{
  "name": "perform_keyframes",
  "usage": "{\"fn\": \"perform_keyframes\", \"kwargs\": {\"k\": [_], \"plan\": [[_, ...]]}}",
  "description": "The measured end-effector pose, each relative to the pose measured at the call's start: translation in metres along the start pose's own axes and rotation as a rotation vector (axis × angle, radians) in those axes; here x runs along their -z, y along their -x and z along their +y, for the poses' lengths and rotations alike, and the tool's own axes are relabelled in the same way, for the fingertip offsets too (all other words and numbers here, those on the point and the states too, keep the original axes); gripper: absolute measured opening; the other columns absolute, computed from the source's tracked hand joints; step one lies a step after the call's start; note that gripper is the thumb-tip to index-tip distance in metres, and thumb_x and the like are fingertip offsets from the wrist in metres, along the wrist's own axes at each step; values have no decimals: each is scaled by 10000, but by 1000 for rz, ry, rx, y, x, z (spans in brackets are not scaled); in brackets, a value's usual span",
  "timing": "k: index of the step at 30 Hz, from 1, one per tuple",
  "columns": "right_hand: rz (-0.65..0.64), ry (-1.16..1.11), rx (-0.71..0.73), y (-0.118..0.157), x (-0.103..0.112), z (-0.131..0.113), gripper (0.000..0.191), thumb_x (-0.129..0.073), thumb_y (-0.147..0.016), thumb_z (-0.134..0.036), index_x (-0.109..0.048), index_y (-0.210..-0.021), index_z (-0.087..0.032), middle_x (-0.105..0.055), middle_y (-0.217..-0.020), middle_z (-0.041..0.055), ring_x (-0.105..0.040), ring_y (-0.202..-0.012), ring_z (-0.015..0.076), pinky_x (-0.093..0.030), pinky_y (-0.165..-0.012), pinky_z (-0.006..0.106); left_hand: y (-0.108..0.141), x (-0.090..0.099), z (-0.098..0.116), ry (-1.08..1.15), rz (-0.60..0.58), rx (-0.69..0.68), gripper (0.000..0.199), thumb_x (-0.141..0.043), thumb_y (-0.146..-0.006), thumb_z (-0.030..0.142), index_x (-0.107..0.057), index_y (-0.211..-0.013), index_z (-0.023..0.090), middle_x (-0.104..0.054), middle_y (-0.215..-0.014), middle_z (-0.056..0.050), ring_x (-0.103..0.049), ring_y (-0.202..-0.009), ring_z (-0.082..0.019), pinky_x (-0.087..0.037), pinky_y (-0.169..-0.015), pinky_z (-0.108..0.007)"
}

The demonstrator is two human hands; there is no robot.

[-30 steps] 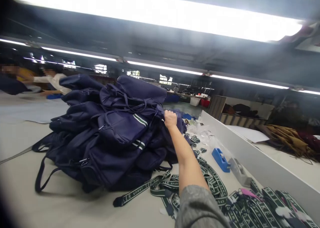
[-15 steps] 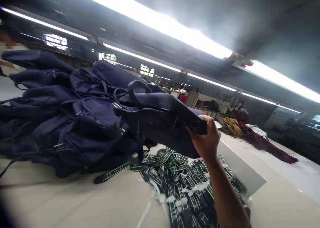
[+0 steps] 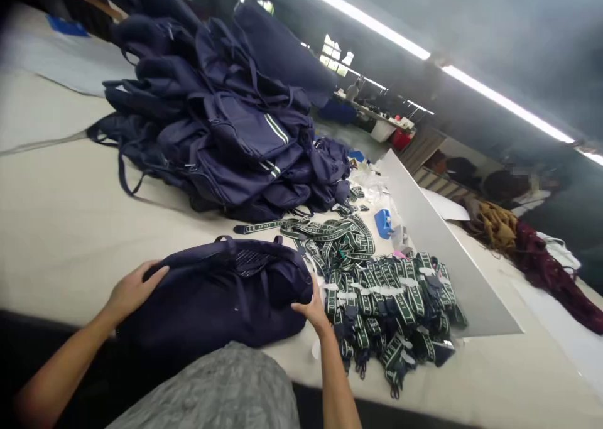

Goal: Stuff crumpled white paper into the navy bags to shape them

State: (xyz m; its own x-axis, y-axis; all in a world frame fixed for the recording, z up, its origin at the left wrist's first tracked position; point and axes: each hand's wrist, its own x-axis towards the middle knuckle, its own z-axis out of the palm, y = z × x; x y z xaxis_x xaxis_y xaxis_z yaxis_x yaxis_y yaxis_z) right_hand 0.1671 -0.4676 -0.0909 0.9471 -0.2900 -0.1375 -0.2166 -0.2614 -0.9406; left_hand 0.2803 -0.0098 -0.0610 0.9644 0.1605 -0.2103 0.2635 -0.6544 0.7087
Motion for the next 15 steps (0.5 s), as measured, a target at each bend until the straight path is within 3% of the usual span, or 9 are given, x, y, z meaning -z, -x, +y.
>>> {"fn": "perform_keyframes", "kwargs": {"k": [2,4,6,8,9,11,13,15], "plan": [[-96,-67,-21,6,12,16,826,-807,-617,-432,-536,-1375,-247,-488,-1474,124,-457,-1362,322,-365,-1127,488,15,-10,0,-77,14,35,498,-494,-905,433,-603,-1248,90,-646,-1255,-158,-594,-1135,-305,-429,-1014,-414],[-120,-51,-37,3,28,14,627,-738,-697,-510,-640,-1247,-226,-576,-1376,131,-517,-1300,321,-394,-1098,496,26,-13,3,-23,99,62,449,-512,-871,406,-635,-1173,96,-677,-1162,-124,-608,-1076,-271,-439,-995,-373],[3,36,-26,-8,42,-1,654,-687,-726,-575,-635,-1246,-182,-602,-1319,160,-544,-1256,318,-411,-1077,494,35,-8,9,103,193,27,400,-563,-811,396,-659,-1088,125,-697,-1053,-39,-608,-1033,-220,-436,-994,-321],[135,130,56,-25,50,-26,809,-685,-719,-592,-529,-1379,-153,-541,-1389,180,-508,-1287,313,-412,-1074,472,44,3,22,215,233,-46,410,-601,-764,462,-669,-1030,157,-699,-970,28,-605,-1001,-196,-434,-999,-307],[123,180,120,-33,52,-42,865,-713,-701,-575,-487,-1423,-155,-505,-1431,174,-484,-1310,307,-410,-1074,448,48,10,30,259,229,-88,438,-619,-740,514,-674,-1005,170,-699,-955,42,-605,-995,-197,-432,-1008,-311],[-83,278,220,-45,51,-77,805,-768,-674,-508,-550,-1377,-180,-563,-1379,123,-532,-1244,278,-447,-1015,373,50,22,46,333,214,-172,499,-653,-676,613,-683,-941,191,-706,-968,41,-609,-1000,-215,-424,-1034,-322],[-321,397,239,-47,43,-108,461,-758,-709,-451,-720,-1073,-170,-709,-1030,52,-639,-947,219,-493,-814,291,41,29,57,369,210,-216,511,-675,-622,647,-684,-892,213,-711,-980,31,-616,-1007,-235,-417,-1055,-336],[-367,533,270,-37,23,-125,212,-686,-785,-369,-695,-734,-164,-647,-685,-6,-588,-673,153,-429,-634,241,24,30,58,335,253,-190,469,-670,-611,599,-680,-896,227,-708,-985,8,-618,-1025,-254,-411,-1069,-366]]}}
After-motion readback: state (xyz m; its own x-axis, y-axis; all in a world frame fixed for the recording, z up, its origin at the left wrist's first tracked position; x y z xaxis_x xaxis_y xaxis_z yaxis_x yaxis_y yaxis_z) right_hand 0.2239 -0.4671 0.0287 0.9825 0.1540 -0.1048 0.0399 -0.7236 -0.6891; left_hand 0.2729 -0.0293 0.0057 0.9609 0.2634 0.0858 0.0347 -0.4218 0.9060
